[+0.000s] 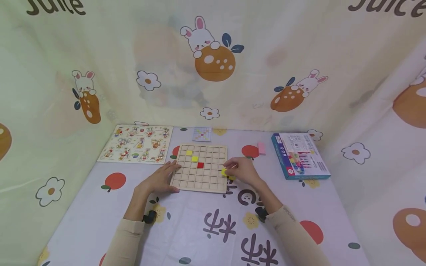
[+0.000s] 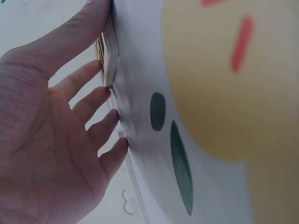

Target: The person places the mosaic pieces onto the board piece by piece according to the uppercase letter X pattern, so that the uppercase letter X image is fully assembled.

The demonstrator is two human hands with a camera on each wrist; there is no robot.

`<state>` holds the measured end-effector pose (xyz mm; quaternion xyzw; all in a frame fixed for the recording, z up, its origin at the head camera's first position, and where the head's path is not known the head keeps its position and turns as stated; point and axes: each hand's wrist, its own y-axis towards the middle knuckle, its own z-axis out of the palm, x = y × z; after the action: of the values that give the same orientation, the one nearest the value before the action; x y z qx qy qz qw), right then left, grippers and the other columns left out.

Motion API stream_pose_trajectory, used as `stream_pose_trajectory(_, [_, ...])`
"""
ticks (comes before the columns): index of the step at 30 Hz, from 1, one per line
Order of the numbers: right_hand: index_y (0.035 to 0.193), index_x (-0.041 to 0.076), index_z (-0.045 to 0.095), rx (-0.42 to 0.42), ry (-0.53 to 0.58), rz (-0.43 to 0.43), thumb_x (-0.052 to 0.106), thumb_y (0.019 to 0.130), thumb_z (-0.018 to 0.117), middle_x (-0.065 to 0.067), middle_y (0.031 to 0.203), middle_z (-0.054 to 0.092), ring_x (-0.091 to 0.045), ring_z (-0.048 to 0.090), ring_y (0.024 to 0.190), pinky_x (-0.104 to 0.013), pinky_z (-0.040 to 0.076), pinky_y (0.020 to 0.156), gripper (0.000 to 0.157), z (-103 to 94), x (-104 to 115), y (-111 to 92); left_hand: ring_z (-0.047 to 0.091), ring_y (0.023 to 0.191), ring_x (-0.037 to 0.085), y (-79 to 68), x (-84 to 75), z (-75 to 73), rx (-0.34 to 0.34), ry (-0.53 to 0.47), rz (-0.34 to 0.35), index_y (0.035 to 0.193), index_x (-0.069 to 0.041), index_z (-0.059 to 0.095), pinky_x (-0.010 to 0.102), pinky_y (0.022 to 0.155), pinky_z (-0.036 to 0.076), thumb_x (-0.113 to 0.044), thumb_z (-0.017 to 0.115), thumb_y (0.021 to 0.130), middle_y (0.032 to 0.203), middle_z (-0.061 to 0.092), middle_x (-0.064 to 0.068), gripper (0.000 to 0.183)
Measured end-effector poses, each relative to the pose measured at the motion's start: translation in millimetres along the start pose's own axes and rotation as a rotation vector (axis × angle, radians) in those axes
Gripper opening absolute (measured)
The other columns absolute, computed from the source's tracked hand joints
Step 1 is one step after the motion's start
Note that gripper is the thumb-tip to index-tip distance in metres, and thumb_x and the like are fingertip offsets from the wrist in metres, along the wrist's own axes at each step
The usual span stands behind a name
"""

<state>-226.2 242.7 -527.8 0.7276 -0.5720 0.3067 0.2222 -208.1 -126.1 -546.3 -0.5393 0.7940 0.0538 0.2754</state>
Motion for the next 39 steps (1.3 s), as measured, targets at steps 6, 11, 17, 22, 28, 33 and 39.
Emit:
stream_pose_trajectory(6, [0.104, 0.015, 0.08, -0.009, 0.043, -0.016, 0.016, 0.085, 0.088, 0.004, 0.089, 0.077, -0.016, 0.07, 0.08, -0.032, 0.054, 0.068, 0.02, 21.1, 15, 17, 0.014, 0.16, 0.033, 0.4, -0.7, -1.0, -0.006, -0.011, -0.014, 0.161, -0.018, 0.041, 0.055, 0.127, 0.02, -0.041, 0.092, 0.078, 0.174, 0.02, 0.006, 0.099])
stream_pose_trajectory(11, [0.103, 0.013, 0.08, 0.011, 0.067, -0.014, 0.016, 0.085, 0.087, 0.004, 0.088, 0.077, -0.015, 0.072, 0.084, -0.032, 0.056, 0.075, 0.019, 37.8, 26, 27, 0.017, 0.16, 0.033, 2.3, 0.6, 0.4, -0.031, -0.014, -0.013, 0.159, -0.019, 0.044, 0.054, 0.127, 0.024, -0.04, 0.094, 0.075, 0.173, 0.023, 0.005, 0.099])
stream_pose_trajectory(17, [0.102, 0.011, 0.08, 0.006, 0.065, -0.027, 0.013, 0.087, 0.086, 0.004, 0.088, 0.077, -0.014, 0.071, 0.083, -0.033, 0.058, 0.077, 0.017, 52.7, 31, 32, 0.024, 0.158, 0.035, 4.3, -0.4, 0.3, -0.075, -0.003, 0.028, 0.155, -0.015, 0.049, 0.052, 0.125, 0.028, -0.038, 0.097, 0.071, 0.171, 0.028, 0.008, 0.1])
stream_pose_trajectory(22, [0.103, 0.012, 0.08, -0.021, 0.026, -0.035, 0.014, 0.086, 0.086, 0.005, 0.089, 0.077, -0.013, 0.072, 0.083, -0.034, 0.059, 0.078, 0.018, 57.9, 31, 33, 0.029, 0.155, 0.035, 3.6, -4.6, -2.1, -0.104, -0.033, 0.02, 0.15, -0.013, 0.053, 0.052, 0.124, 0.032, -0.033, 0.1, 0.065, 0.169, 0.032, 0.011, 0.099])
stream_pose_trajectory(28, [0.103, 0.014, 0.081, -0.123, -0.024, 0.02, 0.021, 0.089, 0.082, 0.003, 0.092, 0.077, -0.018, 0.071, 0.089, -0.04, 0.059, 0.079, 0.016, 54.0, 23, 29, 0.027, 0.155, 0.035, 4.8, -5.6, -2.9, -0.112, -0.032, 0.02, 0.147, -0.014, 0.054, 0.054, 0.121, 0.035, -0.032, 0.102, 0.063, 0.167, 0.033, 0.012, 0.098])
stream_pose_trajectory(33, [0.104, 0.015, 0.08, -0.201, -0.011, 0.096, 0.023, 0.091, 0.08, 0.0, 0.094, 0.077, -0.02, 0.072, 0.088, -0.036, 0.058, 0.073, 0.016, 45.2, 11, 26, 0.025, 0.156, 0.035, 7.2, -2.6, -1.6, -0.115, -0.04, 0.021, 0.146, -0.016, 0.054, 0.055, 0.12, 0.037, -0.032, 0.102, 0.062, 0.167, 0.032, 0.01, 0.098])
stream_pose_trajectory(39, [0.108, 0.012, 0.078, -0.253, -0.015, 0.144, 0.02, 0.093, 0.075, -0.004, 0.099, 0.076, -0.021, 0.073, 0.086, -0.032, 0.058, 0.068, 0.017, 28.8, -3, 20, 0.022, 0.156, 0.037, 8.4, -1.5, -2.3, -0.101, -0.056, 0.024, 0.145, -0.016, 0.053, 0.058, 0.12, 0.036, -0.032, 0.102, 0.062, 0.168, 0.029, 0.012, 0.098])
